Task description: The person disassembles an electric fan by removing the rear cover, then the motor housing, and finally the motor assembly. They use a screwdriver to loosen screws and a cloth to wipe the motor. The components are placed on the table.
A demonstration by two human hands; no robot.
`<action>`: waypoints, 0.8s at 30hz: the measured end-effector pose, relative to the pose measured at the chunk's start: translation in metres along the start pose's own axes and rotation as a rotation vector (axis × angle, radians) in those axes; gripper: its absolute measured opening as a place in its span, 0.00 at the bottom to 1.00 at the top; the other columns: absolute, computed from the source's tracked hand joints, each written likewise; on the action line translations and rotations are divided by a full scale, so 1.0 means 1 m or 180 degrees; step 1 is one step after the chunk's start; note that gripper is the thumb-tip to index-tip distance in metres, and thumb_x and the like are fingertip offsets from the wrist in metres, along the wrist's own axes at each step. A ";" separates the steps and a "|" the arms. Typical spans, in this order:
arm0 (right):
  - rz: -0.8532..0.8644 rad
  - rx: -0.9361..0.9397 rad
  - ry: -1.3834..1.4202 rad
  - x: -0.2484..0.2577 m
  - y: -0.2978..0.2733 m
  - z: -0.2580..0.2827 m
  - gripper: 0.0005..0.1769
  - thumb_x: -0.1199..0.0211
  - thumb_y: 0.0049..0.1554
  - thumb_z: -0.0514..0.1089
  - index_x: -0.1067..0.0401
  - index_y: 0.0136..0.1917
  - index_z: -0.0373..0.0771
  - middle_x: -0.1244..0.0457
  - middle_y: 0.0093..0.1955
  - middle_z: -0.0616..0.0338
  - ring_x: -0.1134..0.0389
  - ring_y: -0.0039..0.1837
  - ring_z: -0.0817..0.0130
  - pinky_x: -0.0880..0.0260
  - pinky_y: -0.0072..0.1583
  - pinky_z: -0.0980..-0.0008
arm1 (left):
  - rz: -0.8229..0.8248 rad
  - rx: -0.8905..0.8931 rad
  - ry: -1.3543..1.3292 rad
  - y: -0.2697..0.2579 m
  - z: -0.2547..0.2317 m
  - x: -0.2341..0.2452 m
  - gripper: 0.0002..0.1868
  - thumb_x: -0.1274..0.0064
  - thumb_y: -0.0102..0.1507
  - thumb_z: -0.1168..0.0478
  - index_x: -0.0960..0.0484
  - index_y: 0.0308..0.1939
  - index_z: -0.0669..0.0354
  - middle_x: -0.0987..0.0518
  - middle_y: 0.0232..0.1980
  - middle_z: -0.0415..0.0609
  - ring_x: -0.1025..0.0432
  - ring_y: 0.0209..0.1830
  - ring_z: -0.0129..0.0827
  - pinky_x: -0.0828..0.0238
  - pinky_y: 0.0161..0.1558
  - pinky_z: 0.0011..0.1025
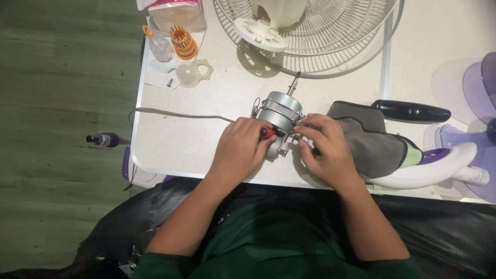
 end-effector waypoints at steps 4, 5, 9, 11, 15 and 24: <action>-0.0060 -0.0050 -0.0002 0.002 -0.003 -0.004 0.15 0.35 0.54 0.32 0.26 0.56 0.35 0.35 0.58 0.49 0.33 0.64 0.49 0.33 0.66 0.55 | -0.0142 -0.0161 0.0237 -0.004 -0.010 0.005 0.11 0.41 0.63 0.63 0.22 0.47 0.64 0.22 0.44 0.52 0.27 0.47 0.46 0.33 0.49 0.42; -0.0084 -0.0063 0.0001 0.002 -0.003 -0.005 0.15 0.35 0.54 0.32 0.26 0.56 0.35 0.35 0.58 0.48 0.33 0.64 0.49 0.33 0.66 0.55 | -0.0184 -0.0198 0.0260 -0.006 -0.012 0.008 0.11 0.42 0.64 0.64 0.22 0.47 0.64 0.22 0.45 0.53 0.27 0.48 0.46 0.33 0.50 0.42; -0.0080 -0.0059 0.0043 0.002 -0.003 -0.007 0.14 0.35 0.54 0.32 0.25 0.55 0.35 0.35 0.58 0.49 0.33 0.64 0.50 0.32 0.66 0.56 | -0.0300 -0.0204 0.0125 -0.012 -0.014 0.018 0.13 0.41 0.63 0.63 0.23 0.49 0.63 0.22 0.47 0.53 0.27 0.49 0.46 0.32 0.51 0.42; -0.0073 -0.0036 0.0061 0.001 -0.001 -0.005 0.14 0.34 0.54 0.31 0.25 0.55 0.36 0.35 0.58 0.50 0.32 0.65 0.51 0.32 0.66 0.56 | -0.0339 -0.0214 0.0077 -0.012 -0.014 0.022 0.14 0.40 0.63 0.62 0.24 0.49 0.63 0.22 0.47 0.53 0.27 0.49 0.47 0.32 0.52 0.42; -0.0010 0.0199 0.0615 -0.002 0.002 0.007 0.23 0.27 0.50 0.37 0.28 0.58 0.33 0.35 0.59 0.46 0.33 0.64 0.51 0.32 0.66 0.56 | -0.0343 -0.0468 -0.0128 -0.013 -0.018 0.019 0.16 0.39 0.61 0.65 0.24 0.51 0.64 0.22 0.48 0.54 0.26 0.49 0.47 0.29 0.54 0.42; -0.0429 -0.0180 0.1006 -0.021 -0.005 0.007 0.14 0.30 0.59 0.35 0.29 0.57 0.32 0.30 0.55 0.48 0.26 0.53 0.59 0.24 0.56 0.66 | -0.0526 -0.0822 -0.0414 -0.018 -0.025 0.001 0.17 0.35 0.63 0.64 0.25 0.51 0.64 0.22 0.49 0.53 0.25 0.51 0.47 0.27 0.56 0.40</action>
Point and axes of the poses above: each hand's wrist, its own y-axis towards the middle knuckle, its own x-axis out of the back of the hand, z = x × y, the point moved 8 cm from there along y, towards the middle knuckle
